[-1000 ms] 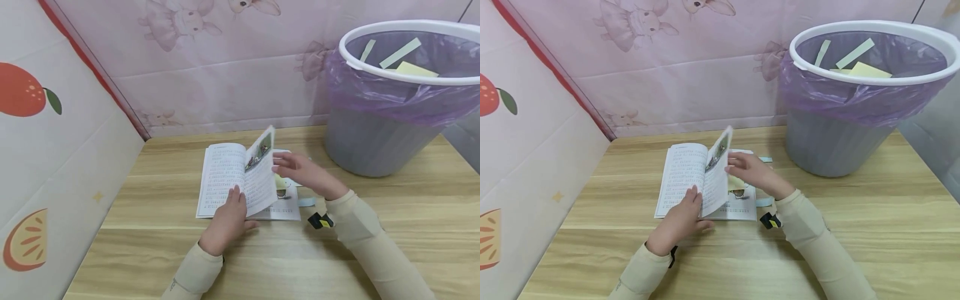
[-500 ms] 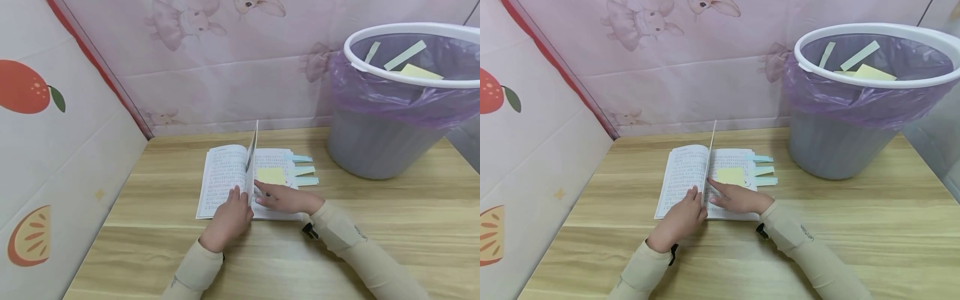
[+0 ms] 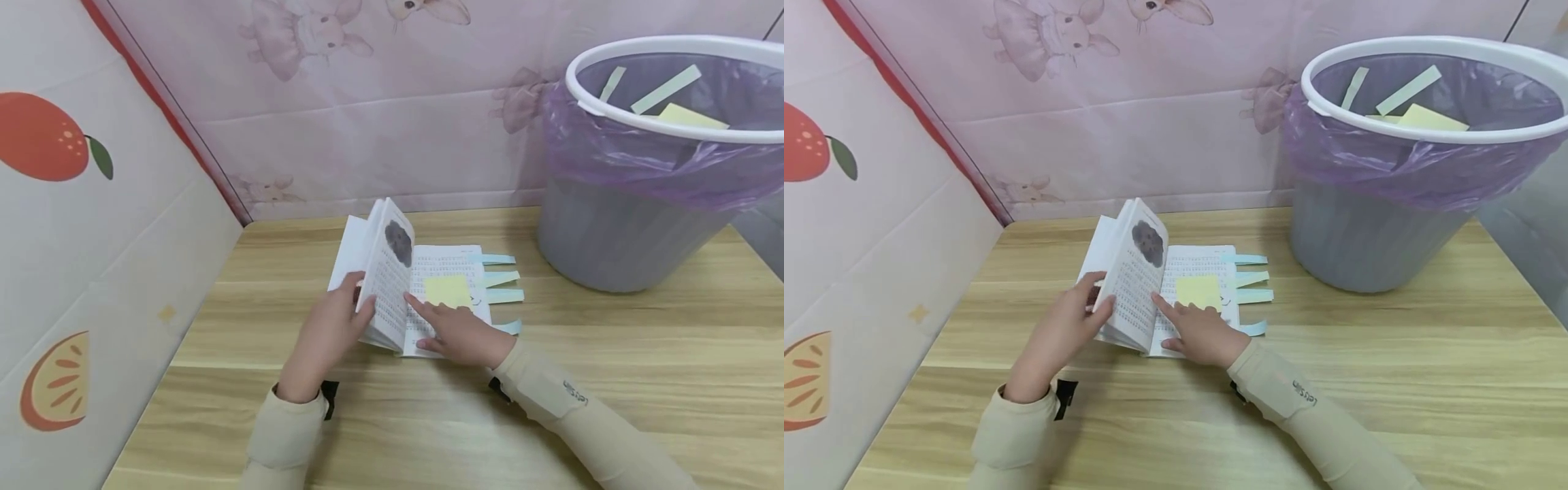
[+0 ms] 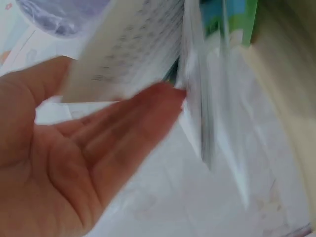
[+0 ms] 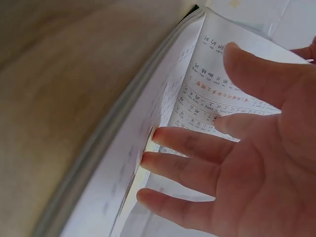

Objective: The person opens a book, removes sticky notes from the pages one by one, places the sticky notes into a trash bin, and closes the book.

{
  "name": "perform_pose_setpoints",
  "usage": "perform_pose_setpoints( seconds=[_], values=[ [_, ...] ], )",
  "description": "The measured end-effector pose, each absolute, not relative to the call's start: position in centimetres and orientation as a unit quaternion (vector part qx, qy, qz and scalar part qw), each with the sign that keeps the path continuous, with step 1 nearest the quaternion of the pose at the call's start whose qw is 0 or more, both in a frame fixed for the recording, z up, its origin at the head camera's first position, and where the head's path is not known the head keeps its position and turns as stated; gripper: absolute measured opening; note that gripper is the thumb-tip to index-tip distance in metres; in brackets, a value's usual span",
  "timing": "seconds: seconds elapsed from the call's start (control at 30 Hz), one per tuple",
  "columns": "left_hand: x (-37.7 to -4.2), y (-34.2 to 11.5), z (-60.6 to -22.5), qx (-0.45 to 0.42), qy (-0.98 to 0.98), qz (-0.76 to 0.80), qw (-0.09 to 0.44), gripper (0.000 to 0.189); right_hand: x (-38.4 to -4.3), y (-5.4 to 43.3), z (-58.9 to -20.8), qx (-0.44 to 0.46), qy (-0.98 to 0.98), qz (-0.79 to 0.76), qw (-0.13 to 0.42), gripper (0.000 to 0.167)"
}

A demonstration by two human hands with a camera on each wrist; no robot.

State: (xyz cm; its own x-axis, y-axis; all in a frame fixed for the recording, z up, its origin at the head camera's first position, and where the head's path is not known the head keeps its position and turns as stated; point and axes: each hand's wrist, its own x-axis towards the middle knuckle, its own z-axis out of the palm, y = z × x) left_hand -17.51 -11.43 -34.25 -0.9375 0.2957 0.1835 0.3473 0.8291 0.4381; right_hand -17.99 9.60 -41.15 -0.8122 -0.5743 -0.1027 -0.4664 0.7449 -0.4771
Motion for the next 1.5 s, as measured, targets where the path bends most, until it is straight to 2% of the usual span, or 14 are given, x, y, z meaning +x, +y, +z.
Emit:
perform_pose_setpoints(
  seconds=[0.1,0.17,0.23,0.37,0.53,0.7,0.87,0.97,1.1,1.33,1.5],
  values=[
    [-17.4,-11.4,-34.0,-0.155,-0.965,-0.196,0.085,0.050,-18.0,9.6,-41.3,-0.292,0.929,-0.203,0.100,0.073],
    [-17.4,-11.2,-34.3,-0.152,-0.973,-0.151,0.086,0.055,-18.0,9.7,-41.4,-0.298,0.930,-0.196,0.088,0.072],
    [-17.4,-10.8,-34.8,-0.163,-0.978,-0.097,0.083,0.051,-18.0,9.7,-41.4,-0.301,0.930,-0.194,0.080,0.071],
    [-17.1,-9.8,-36.2,-0.211,-0.976,-0.044,0.040,0.042,-18.0,9.6,-41.4,-0.299,0.931,-0.194,0.083,0.069],
    [-16.7,-8.6,-37.6,-0.274,-0.960,-0.057,-0.024,0.038,-18.1,9.7,-41.3,-0.305,0.930,-0.187,0.087,0.070],
    [-16.7,-8.0,-38.7,-0.257,-0.965,-0.053,0.002,0.033,-18.1,10.0,-40.8,-0.248,0.938,-0.192,0.147,0.067],
    [-16.8,-7.7,-39.9,-0.221,-0.974,-0.045,0.014,0.048,-17.9,10.5,-40.6,-0.163,0.955,-0.157,0.190,0.073],
    [-16.8,-7.5,-40.3,-0.218,-0.975,-0.034,0.011,0.051,-17.9,10.7,-40.4,-0.162,0.961,-0.132,0.181,0.072],
    [-16.6,-7.2,-40.6,-0.232,-0.973,-0.002,0.018,0.047,-17.8,10.9,-40.0,-0.173,0.965,-0.111,0.166,0.066],
    [-16.3,-6.5,-41.0,-0.218,-0.974,0.052,0.026,0.049,-18.7,11.9,-39.9,-0.194,0.963,-0.151,0.111,0.032],
    [-16.1,-5.9,-41.3,-0.204,-0.973,0.102,0.017,0.053,-19.6,12.3,-40.6,-0.174,0.975,-0.130,0.054,0.044]
  ],
)
